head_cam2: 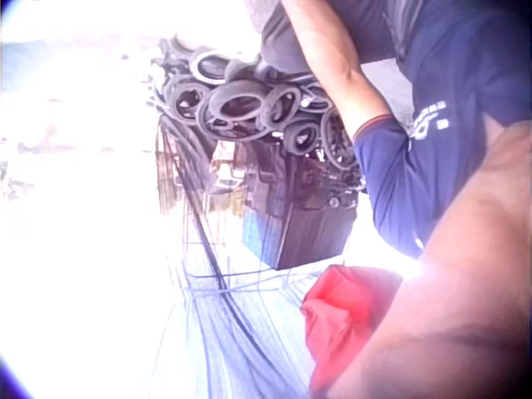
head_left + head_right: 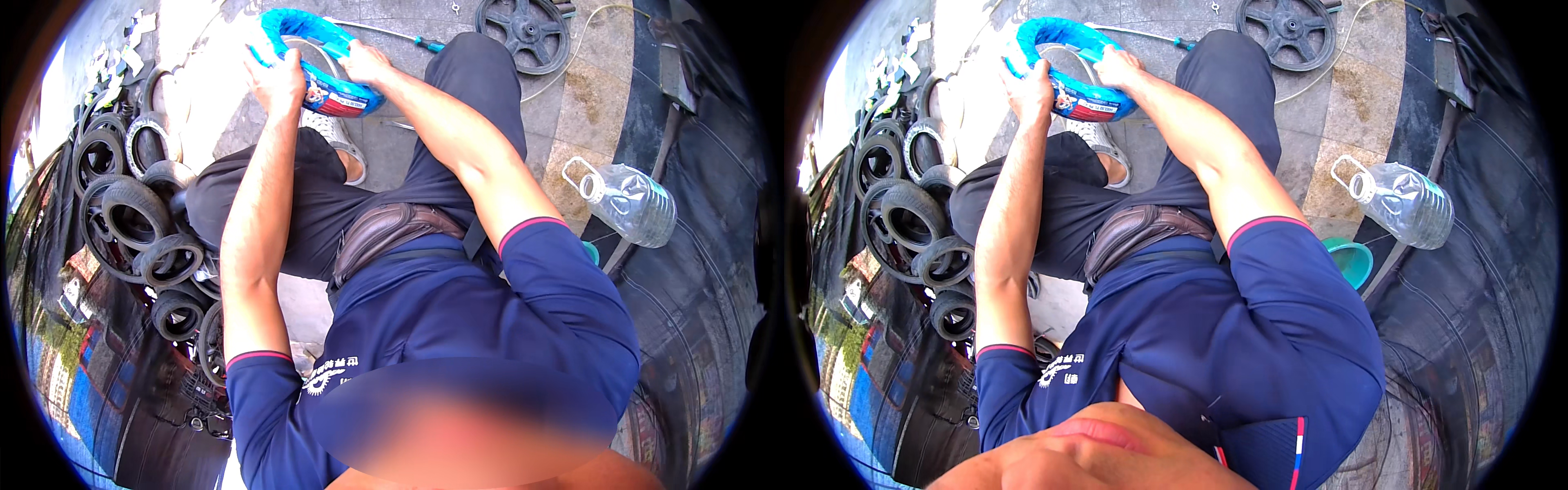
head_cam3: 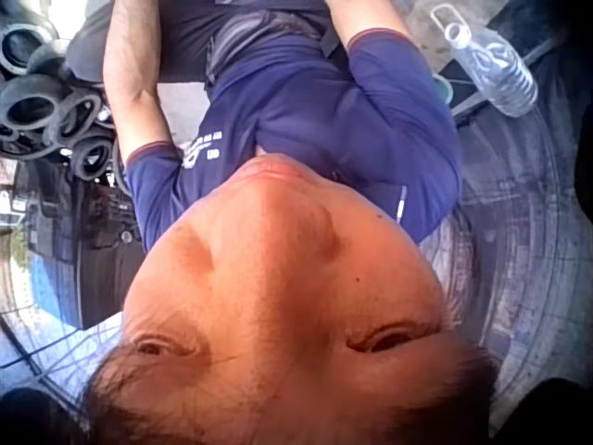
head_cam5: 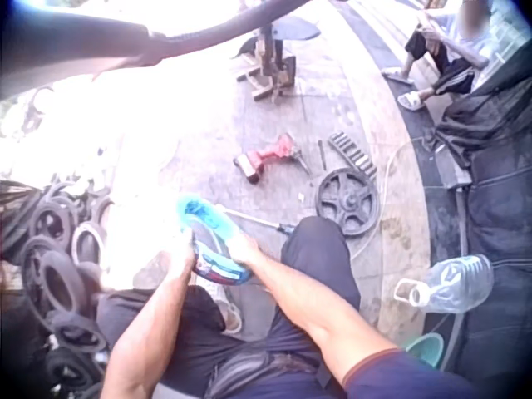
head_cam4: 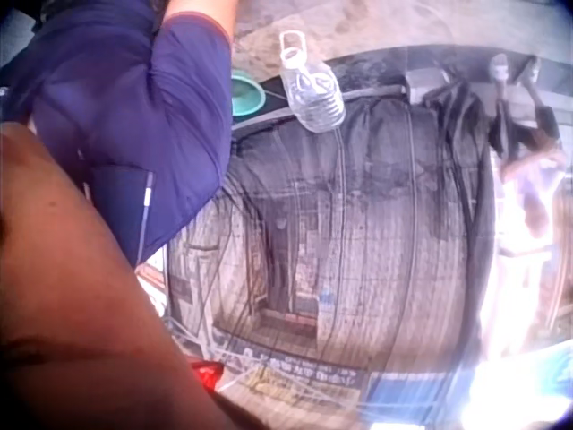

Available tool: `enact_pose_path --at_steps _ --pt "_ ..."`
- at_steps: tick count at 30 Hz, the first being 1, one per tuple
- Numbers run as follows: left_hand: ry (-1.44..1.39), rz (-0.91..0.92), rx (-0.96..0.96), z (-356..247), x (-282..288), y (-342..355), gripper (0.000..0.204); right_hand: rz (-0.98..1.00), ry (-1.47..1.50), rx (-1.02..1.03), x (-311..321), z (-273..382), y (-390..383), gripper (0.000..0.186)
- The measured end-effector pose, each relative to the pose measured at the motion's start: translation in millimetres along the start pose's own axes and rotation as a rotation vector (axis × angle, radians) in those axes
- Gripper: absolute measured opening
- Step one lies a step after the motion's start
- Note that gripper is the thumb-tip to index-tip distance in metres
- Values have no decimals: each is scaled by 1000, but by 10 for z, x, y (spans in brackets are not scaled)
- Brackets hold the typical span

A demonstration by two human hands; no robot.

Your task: The person removes blue plastic wrapping from a new tire, applies liquid from a bottle to the rim edge, and installs the tire onto a wheel rim using a screwdriver for leverage.

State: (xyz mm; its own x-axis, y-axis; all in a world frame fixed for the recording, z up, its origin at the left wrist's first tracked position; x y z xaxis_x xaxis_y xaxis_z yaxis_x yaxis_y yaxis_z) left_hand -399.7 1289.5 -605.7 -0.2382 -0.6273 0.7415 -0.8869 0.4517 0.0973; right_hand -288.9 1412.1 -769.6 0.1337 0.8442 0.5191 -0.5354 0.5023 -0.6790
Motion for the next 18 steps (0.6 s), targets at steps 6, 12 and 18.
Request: enact_pose_path --at_steps 6,12,18 --pt "88 -12 -39 66 6 -69 97 -43 136 117 -29 399 -46 59" --pt "95 0 -72 -74 -4 -68 97 -49 76 140 -32 482 180 56" --pt "135 30 -125 -181 -74 -77 96 -72 38 99 -75 430 345 57"
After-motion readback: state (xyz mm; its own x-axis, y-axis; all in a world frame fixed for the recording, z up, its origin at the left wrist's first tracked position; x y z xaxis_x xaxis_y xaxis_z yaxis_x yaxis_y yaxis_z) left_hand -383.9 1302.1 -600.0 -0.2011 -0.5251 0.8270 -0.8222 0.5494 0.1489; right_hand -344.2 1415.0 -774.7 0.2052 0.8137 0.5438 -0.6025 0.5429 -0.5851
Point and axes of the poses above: each hand's wrist, its own y-axis towards the middle knuckle, its own x-axis out of the back of the hand, z = x × y, the point moved 5 cm from there along y, towards the middle knuckle, and after that the axes turned 11 degrees about -x, right-handed, at the moved point
